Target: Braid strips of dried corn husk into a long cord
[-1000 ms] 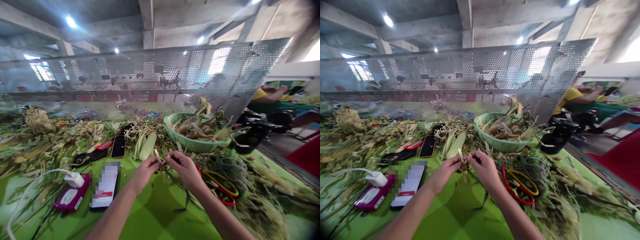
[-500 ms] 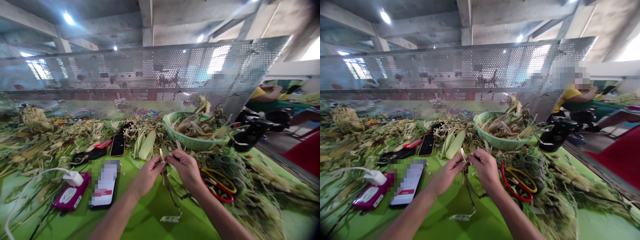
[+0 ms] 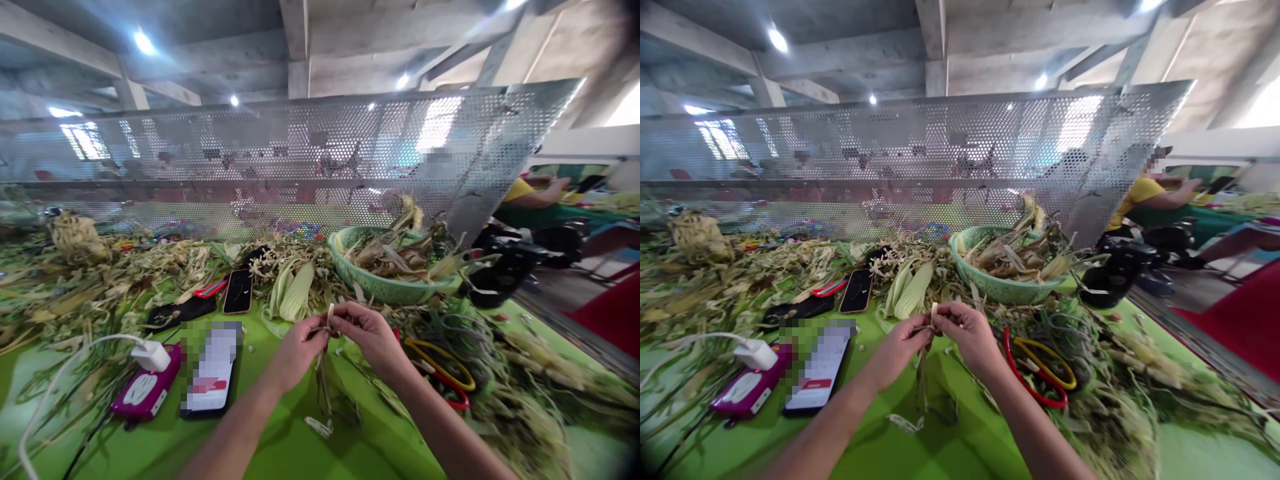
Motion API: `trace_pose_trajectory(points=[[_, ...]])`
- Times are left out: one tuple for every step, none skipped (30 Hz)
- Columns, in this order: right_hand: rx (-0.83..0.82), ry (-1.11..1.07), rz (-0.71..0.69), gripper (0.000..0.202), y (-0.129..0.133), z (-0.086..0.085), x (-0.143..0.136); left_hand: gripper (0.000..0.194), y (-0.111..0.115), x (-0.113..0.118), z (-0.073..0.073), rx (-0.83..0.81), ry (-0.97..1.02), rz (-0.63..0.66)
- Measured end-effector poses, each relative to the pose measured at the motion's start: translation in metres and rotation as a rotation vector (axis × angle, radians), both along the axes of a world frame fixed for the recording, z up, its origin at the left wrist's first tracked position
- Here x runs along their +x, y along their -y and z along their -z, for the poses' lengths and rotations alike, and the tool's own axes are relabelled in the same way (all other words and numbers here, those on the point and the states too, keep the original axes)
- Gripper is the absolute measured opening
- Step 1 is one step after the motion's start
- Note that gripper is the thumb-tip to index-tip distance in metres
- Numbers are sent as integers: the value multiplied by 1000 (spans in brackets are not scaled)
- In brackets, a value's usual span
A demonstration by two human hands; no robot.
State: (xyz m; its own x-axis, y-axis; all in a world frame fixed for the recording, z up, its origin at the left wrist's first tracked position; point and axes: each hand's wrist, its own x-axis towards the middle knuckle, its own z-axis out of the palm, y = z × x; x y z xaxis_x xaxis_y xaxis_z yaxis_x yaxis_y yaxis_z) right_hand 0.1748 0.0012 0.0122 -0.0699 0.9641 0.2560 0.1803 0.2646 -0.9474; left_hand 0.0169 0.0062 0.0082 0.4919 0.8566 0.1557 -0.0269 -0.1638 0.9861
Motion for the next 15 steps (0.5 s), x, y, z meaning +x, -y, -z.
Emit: trace_pose_trajectory(points=[[29,24,22,21,0,1,0,29,-1,0,1,-4,-9,-9],[61,62,50,19,0,2,0,28,-1,1,3,-12,-15,-14],[95,112,78,17,0,3,0,27,-2,1,5,-24,-17,-12],[130,170,104,16,0,4,0,27,-3,1,7,-40,-13,-3],[167,234,125,14,1,4,-1,26,-4,2,9,-58,-3,9],[203,299,140,13,2,5,-2,25,-4,2,11,-77,8,22],[237,357,150,13,4,5,-3,25,-5,3,12,-92,20,35],[269,404,162,12,5,5,-4,25,-5,4,14,-102,27,43],[298,441,177,12,7,5,-6,25,-5,4,14,-103,30,45],[325,472,192,12,9,5,-8,25,-5,6,15,-97,27,42],[349,498,208,12,10,5,-10,26,-4,7,15,-85,18,38],[368,520,225,12,12,4,-12,26,-3,8,15,-69,8,30],[383,537,239,11,13,4,-13,27,-2,9,15,-51,-3,14],[392,549,251,11,13,3,-14,27,-1,10,15,-37,-13,-3],[394,550,257,11,13,2,-15,28,0,11,15,-29,-18,-21]])
